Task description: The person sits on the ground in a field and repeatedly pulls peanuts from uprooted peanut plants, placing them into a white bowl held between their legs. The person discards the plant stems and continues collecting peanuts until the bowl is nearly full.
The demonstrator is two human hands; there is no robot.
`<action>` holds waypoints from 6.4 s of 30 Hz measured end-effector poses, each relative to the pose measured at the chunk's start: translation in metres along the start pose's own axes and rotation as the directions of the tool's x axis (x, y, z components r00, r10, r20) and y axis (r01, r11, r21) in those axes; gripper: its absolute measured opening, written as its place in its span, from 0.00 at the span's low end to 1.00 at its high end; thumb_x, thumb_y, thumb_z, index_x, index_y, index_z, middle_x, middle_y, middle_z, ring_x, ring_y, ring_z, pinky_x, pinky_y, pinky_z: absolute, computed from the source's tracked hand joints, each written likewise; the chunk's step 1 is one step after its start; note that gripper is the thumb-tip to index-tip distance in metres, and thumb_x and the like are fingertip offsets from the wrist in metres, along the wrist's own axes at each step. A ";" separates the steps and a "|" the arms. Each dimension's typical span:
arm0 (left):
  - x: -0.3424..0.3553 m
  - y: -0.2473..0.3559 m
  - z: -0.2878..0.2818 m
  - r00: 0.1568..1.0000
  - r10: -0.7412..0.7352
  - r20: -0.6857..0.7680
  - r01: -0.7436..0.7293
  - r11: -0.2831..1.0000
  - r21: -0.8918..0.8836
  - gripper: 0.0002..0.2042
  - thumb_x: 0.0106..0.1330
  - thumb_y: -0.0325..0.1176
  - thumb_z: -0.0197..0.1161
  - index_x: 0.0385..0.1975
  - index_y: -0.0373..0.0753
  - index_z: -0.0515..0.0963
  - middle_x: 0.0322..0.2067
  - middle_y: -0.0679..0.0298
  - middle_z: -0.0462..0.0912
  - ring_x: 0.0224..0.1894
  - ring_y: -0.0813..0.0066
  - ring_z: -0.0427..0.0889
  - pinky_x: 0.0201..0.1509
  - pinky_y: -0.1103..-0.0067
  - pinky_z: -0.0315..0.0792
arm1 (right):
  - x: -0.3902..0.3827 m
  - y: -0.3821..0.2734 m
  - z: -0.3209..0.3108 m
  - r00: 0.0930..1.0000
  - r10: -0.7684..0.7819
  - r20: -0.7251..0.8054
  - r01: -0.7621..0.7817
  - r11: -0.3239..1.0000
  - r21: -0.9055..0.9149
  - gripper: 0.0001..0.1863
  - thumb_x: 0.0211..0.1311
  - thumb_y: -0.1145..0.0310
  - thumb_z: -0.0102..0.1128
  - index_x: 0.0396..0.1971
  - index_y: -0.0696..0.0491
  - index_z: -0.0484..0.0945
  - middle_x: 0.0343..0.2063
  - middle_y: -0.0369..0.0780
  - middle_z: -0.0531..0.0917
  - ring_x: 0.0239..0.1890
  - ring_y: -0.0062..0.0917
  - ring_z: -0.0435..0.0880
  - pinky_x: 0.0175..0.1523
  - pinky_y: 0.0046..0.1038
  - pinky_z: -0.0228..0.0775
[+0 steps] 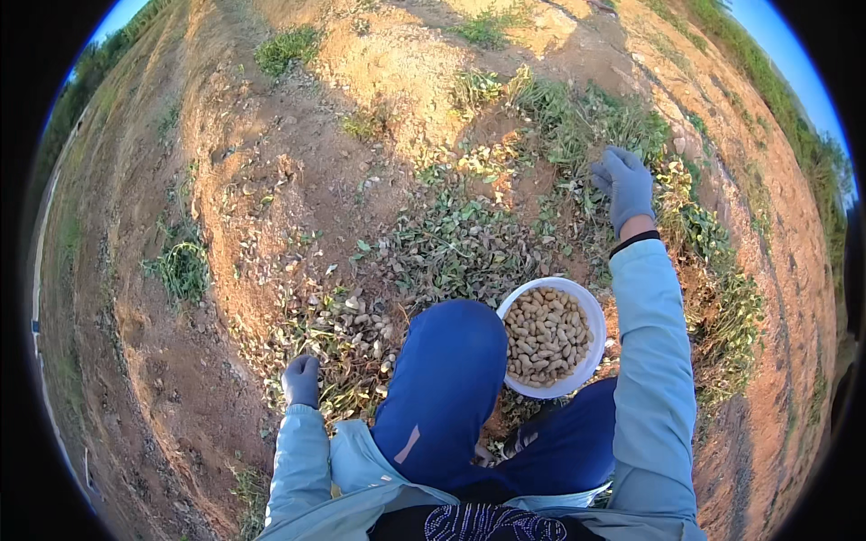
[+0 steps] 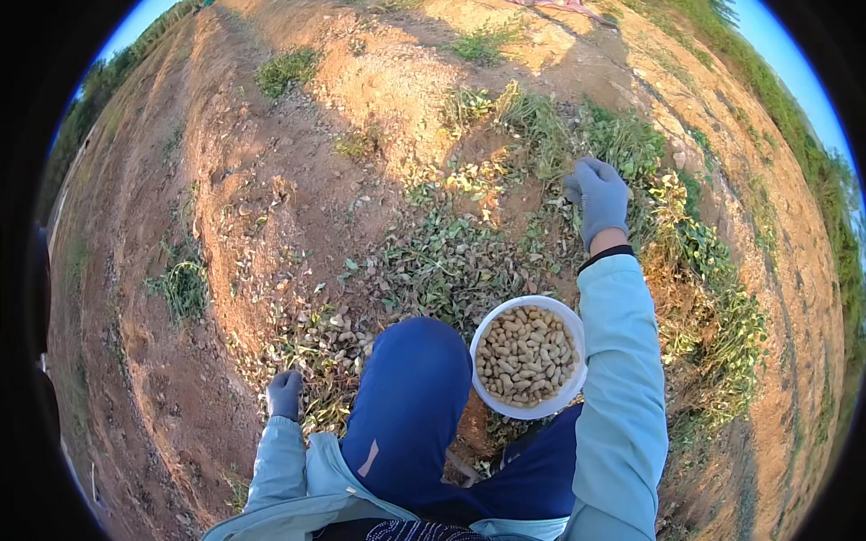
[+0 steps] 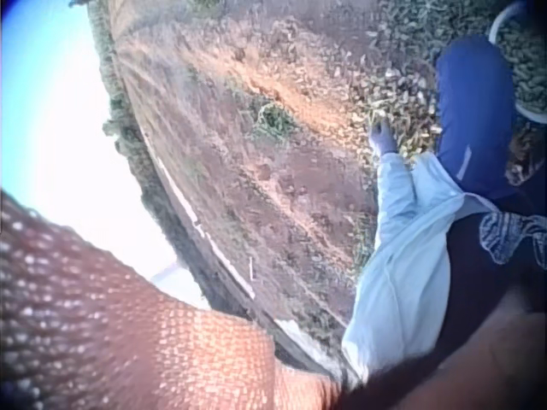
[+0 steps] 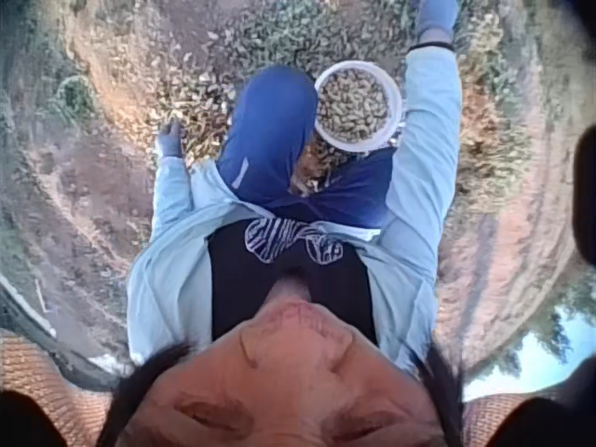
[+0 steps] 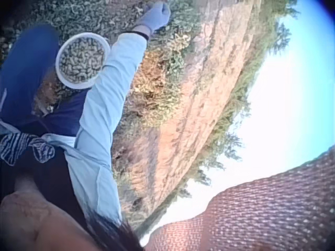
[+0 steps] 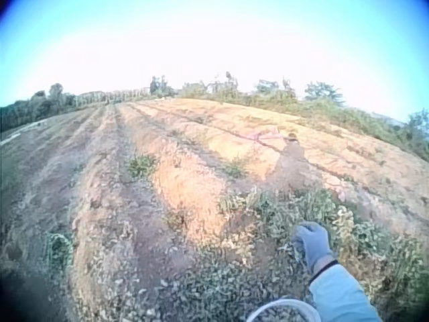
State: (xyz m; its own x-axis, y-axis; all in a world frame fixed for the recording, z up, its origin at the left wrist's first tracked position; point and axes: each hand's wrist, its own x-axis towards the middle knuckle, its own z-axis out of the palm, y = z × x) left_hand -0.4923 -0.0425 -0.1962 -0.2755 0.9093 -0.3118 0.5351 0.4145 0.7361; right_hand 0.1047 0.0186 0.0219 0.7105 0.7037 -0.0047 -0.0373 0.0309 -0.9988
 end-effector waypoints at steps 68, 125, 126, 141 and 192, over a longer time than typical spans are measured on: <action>-0.105 0.370 0.153 0.028 0.382 0.924 -0.979 0.197 -0.052 0.19 0.62 0.50 0.56 0.44 0.42 0.75 0.29 0.60 0.81 0.33 0.61 0.82 0.37 0.69 0.74 | 0.116 0.029 0.065 0.993 -0.087 0.081 0.087 0.996 0.014 0.34 0.55 0.61 0.64 0.60 0.58 0.63 0.54 0.43 0.71 0.54 0.27 0.73 0.50 0.29 0.71; -0.008 0.136 -0.035 0.963 0.107 0.246 -0.256 0.650 0.716 0.29 0.44 0.41 0.68 0.50 0.40 0.72 0.45 0.53 0.78 0.48 0.57 0.78 0.52 0.70 0.72 | -0.181 0.046 -0.156 0.919 0.325 0.225 -0.020 0.607 -0.795 0.15 0.57 0.66 0.60 0.40 0.60 0.78 0.30 0.41 0.83 0.30 0.23 0.82 0.38 0.26 0.74; 0.002 0.131 -0.035 0.969 0.104 0.225 -0.230 0.712 0.664 0.30 0.43 0.40 0.68 0.50 0.39 0.73 0.45 0.51 0.79 0.47 0.56 0.79 0.51 0.70 0.72 | -0.182 0.045 -0.154 0.918 0.324 0.229 -0.020 0.614 -0.789 0.15 0.57 0.65 0.60 0.40 0.59 0.78 0.30 0.41 0.83 0.31 0.23 0.82 0.39 0.26 0.74; 0.035 0.121 -0.035 0.954 0.063 0.292 -0.159 0.934 0.319 0.28 0.44 0.27 0.69 0.51 0.37 0.76 0.41 0.57 0.82 0.42 0.71 0.81 0.50 0.78 0.72 | -0.173 0.057 -0.144 0.926 0.287 0.245 0.070 0.509 -0.858 0.18 0.53 0.59 0.62 0.41 0.52 0.80 0.36 0.42 0.84 0.37 0.32 0.83 0.45 0.31 0.74; -0.126 0.417 0.185 0.351 0.641 0.683 -0.250 0.767 -0.591 0.25 0.55 0.42 0.70 0.50 0.35 0.74 0.45 0.65 0.78 0.49 0.76 0.75 0.57 0.77 0.66 | -0.093 -0.004 -0.071 0.861 -0.449 0.241 0.496 0.631 -0.596 0.12 0.53 0.67 0.63 0.39 0.49 0.80 0.32 0.38 0.79 0.33 0.33 0.80 0.39 0.30 0.70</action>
State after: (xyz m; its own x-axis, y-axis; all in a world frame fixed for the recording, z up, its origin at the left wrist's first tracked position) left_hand -0.0871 0.0228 0.0388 0.7916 0.6091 -0.0476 0.0069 0.0690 0.9976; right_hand 0.0892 -0.0974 0.0234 0.4589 0.7628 0.4556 0.7478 -0.0546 -0.6617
